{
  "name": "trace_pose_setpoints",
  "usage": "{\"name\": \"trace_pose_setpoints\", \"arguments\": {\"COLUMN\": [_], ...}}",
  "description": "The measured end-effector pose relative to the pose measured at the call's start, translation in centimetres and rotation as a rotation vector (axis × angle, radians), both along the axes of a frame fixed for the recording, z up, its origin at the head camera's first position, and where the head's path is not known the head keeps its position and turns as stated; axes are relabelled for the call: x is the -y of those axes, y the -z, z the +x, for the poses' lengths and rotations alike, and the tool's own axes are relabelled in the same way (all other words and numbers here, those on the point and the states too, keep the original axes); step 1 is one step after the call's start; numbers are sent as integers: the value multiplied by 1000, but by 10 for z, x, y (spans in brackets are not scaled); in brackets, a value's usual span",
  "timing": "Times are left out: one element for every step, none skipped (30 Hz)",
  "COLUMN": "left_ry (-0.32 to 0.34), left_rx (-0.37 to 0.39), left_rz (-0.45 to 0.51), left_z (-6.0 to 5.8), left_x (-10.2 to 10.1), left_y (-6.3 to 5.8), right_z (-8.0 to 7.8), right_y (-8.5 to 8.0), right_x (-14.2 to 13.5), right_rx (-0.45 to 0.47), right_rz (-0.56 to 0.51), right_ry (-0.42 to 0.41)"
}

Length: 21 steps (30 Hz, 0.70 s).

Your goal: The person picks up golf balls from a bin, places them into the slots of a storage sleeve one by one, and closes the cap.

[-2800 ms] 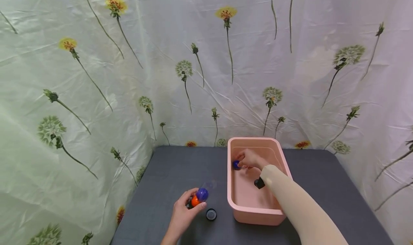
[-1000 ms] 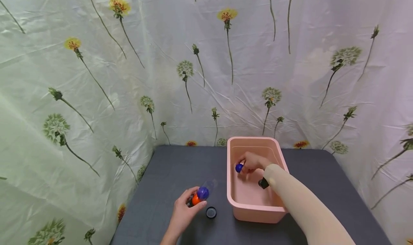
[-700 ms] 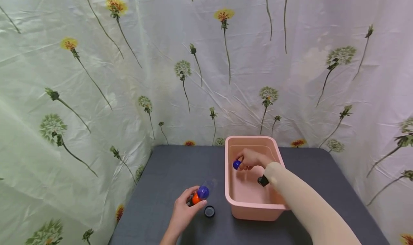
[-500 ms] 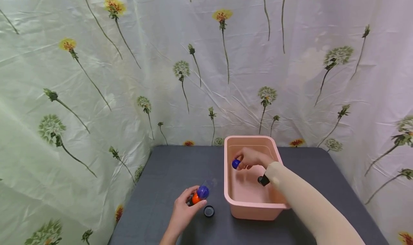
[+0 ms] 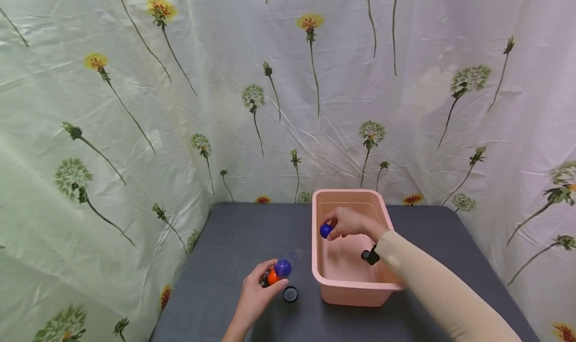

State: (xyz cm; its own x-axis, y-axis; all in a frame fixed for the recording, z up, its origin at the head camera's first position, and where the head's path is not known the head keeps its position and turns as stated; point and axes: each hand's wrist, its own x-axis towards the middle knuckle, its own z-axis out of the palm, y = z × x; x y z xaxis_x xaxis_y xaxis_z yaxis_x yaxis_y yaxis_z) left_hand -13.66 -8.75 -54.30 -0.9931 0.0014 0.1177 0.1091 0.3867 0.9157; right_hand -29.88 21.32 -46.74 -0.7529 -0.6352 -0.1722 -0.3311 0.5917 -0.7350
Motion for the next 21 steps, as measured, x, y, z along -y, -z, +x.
{"name": "trace_pose_setpoints", "arguments": {"left_ry": [-2, -4, -5, -8, -10, -11, -11, -12, -13, -14, -12, -12, -11, -12, -12, -13, -14, -16, -15, -15, -14], "left_rx": [1, 1, -1, 3, 7, 13, 10, 13, 13, 15, 11, 11, 5, 10, 8, 10, 16, 25, 28, 36, 41], "left_rz": [-1, -3, -3, -5, -5, -5, -7, -7, -8, -10, -8, -5, -3, 1, 4, 6, 9, 10, 13, 16, 17], "left_z": [0, 0, 0, 0, 0, 0, -1, -1, -1, -1, 0, 0, 0, 0, 1, 1, 1, 1, 1, 1, 1], "left_x": [0, 0, 0, -1, -1, -1, -1, -2, -2, -3, -3, -3, -4, -4, -4, -4, -5, -5, -5, -6, -7], "left_y": [0, 0, 1, 1, 1, 1, 1, 1, 1, 1, 1, 2, 2, 2, 3, 3, 3, 3, 2, 2, 1], "right_z": [2, 3, 5, 7, 9, 10, 12, 13, 15, 17, 20, 22, 25, 27, 30, 32, 34, 37, 38, 40, 42], "right_y": [-1, -3, -4, -6, -7, -8, -9, -10, -11, -12, -13, -14, -15, -16, -17, -18, -19, -20, -20, -21, -22], "right_x": [1, 1, 2, 2, 3, 3, 3, 3, 3, 3, 3, 3, 2, 2, 2, 1, 1, 1, 1, 0, 0], "right_rx": [-8, -16, -24, -28, -34, -44, -54, -62, -68, -72, -77, -81, -80, -75, -70, -66, -66, -66, -66, -70, -77], "right_rz": [-1, -2, -4, -7, -11, -12, -16, -21, -30, -40, -48, -56, -70, -81, -94, -106, -115, -126, -139, -147, -156], "right_ry": [-2, -4, -7, -7, -9, -11, -11, -9, -4, 1, 7, 12, 15, 19, 23, 28, 35, 43, 53, 65, 76]}}
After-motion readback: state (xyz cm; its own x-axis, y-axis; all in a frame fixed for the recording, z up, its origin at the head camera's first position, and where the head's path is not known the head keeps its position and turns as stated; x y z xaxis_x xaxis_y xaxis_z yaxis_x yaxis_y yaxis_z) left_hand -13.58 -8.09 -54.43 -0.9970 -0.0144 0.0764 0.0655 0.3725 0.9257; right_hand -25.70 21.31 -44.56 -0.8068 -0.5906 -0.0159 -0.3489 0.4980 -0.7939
